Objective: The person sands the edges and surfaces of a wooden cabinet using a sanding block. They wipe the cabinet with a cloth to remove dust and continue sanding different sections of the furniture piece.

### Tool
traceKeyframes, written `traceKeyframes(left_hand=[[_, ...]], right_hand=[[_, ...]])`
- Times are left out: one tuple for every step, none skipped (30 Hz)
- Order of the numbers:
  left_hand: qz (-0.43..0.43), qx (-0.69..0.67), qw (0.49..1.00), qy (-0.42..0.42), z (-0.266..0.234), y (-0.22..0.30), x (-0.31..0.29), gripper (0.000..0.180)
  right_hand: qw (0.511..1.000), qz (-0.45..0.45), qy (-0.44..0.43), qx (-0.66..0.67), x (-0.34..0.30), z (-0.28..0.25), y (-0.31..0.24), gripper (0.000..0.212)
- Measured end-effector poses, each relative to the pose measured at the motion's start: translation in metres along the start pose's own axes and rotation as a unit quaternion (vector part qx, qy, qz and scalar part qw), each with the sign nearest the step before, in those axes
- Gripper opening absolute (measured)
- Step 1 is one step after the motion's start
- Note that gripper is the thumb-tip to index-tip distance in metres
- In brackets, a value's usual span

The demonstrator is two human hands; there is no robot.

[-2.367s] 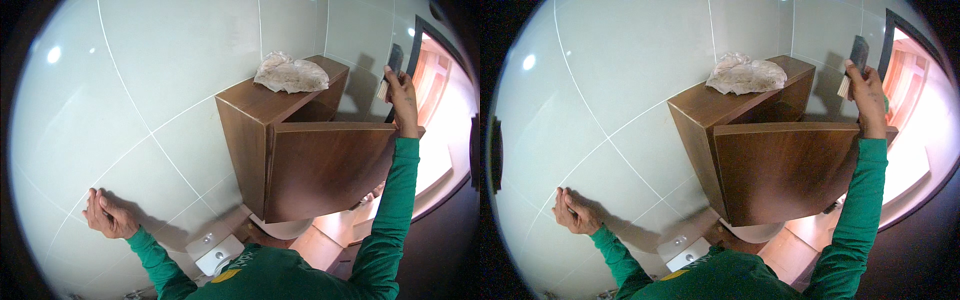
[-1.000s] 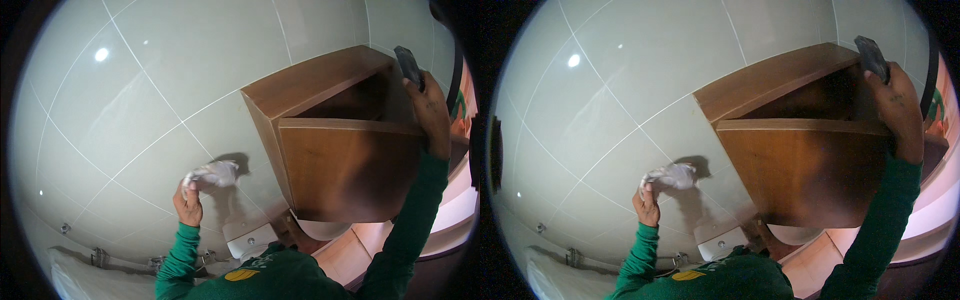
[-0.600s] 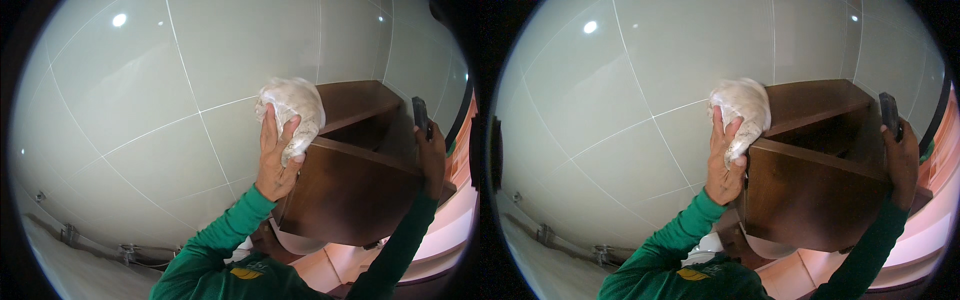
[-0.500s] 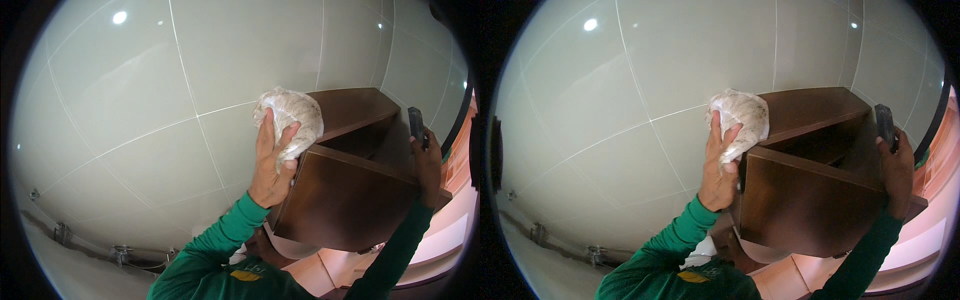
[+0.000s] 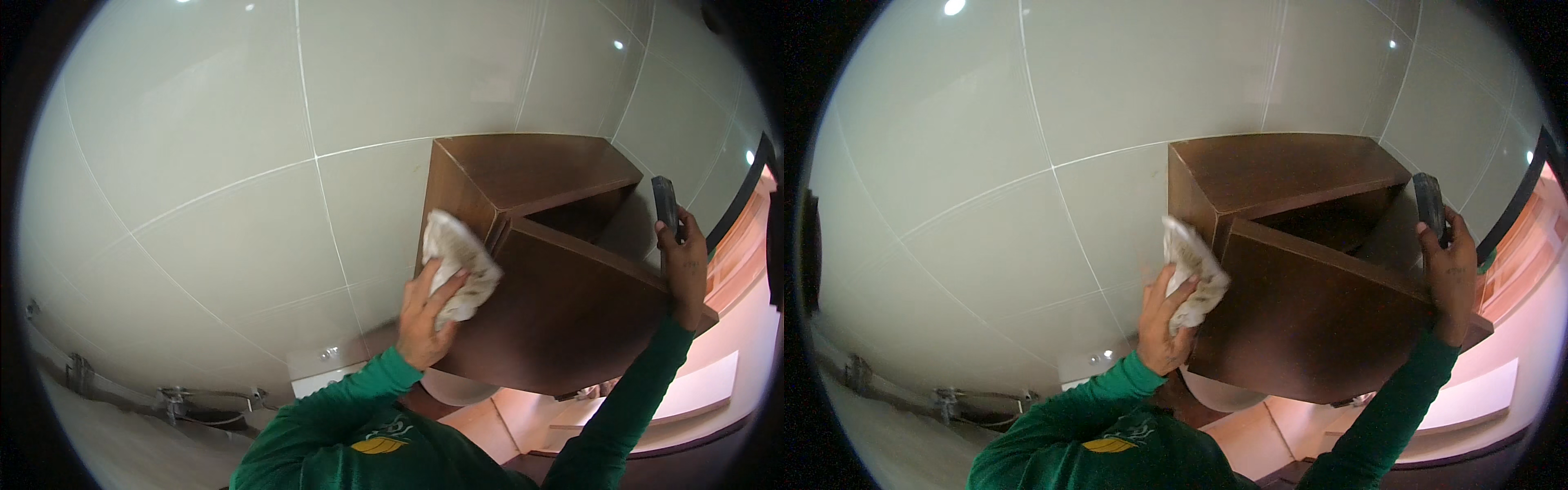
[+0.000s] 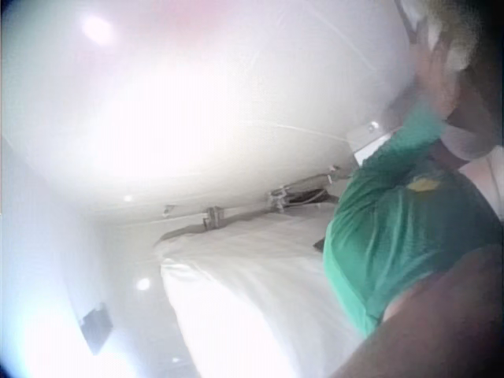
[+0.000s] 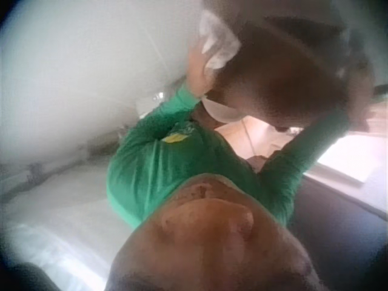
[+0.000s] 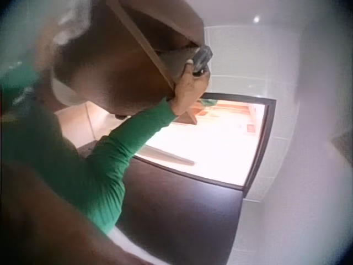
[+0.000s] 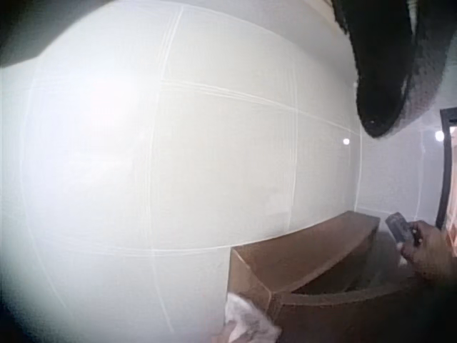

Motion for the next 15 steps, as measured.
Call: traceKeyframes(left_hand=[[-0.032,0.002,0.999,-0.016,0.002,-0.020,-0.023,0.050],[-0.198,-0.109,0.974,0.012,-0.006,-0.050,-0.043,0.049],[-0.355,-0.220,0.908,0.040,-0.005,-0.074,-0.069,0.048],[-0.373,-0.241,0.894,0.064,-0.004,-0.080,-0.071,0.048],[-0.391,-0.263,0.878,0.090,-0.005,-0.084,-0.076,0.048],[-0.289,-0.195,0.931,0.110,-0.015,-0.069,-0.058,0.049],[-0.183,-0.116,0.969,0.123,-0.031,-0.044,-0.040,0.050],[-0.209,-0.223,0.944,0.122,-0.017,-0.033,-0.030,0.051],[-0.232,-0.328,0.908,0.119,-0.003,-0.018,-0.008,0.052],[-0.112,-0.185,0.973,0.087,-0.008,0.003,0.014,0.052],[0.014,-0.035,0.998,0.051,-0.003,0.025,0.032,0.053],[0.038,-0.036,0.997,0.061,-0.006,0.030,0.049,0.052],[0.063,-0.038,0.995,0.069,-0.007,0.038,0.069,0.052],[0.089,-0.041,0.992,0.077,-0.008,0.043,0.082,0.052],[0.080,-0.009,0.995,0.066,-0.005,0.036,0.094,0.051]], right_hand=[[1.000,0.014,-0.003,-0.009,-0.005,0.001,-0.009,0.059],[0.999,0.031,-0.004,-0.022,-0.011,-0.001,-0.014,0.059],[0.997,0.026,0.017,-0.070,-0.014,-0.007,-0.017,0.060],[0.998,0.016,0.016,-0.061,-0.013,-0.006,-0.016,0.060],[0.998,0.006,0.015,-0.053,-0.011,-0.006,-0.011,0.060],[0.999,0.000,0.011,-0.046,-0.003,-0.006,-0.004,0.059],[0.999,-0.009,0.012,-0.038,0.000,-0.002,0.001,0.058],[0.999,-0.011,0.014,-0.031,0.002,-0.002,0.005,0.058],[1.000,-0.011,0.016,-0.024,0.000,-0.001,0.003,0.058],[1.000,-0.009,0.021,-0.017,-0.001,-0.004,0.003,0.059],[1.000,-0.009,0.023,-0.019,-0.002,-0.005,0.004,0.058],[1.000,-0.012,0.022,-0.016,0.000,-0.004,0.004,0.058],[1.000,-0.013,0.023,-0.014,-0.001,-0.005,0.003,0.058],[0.999,-0.020,0.021,-0.020,-0.002,-0.005,-0.003,0.056],[0.999,-0.024,0.023,-0.022,-0.006,-0.005,-0.012,0.055]])
Point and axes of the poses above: each hand's wrist, its own x-axis towards the middle knuckle, its own z-axis out of the palm, y = z × x, the point moved 9 cm from there along x, towards the middle knuckle, and after that the axes turned 2 degrees about x, right-handed, at the moved point
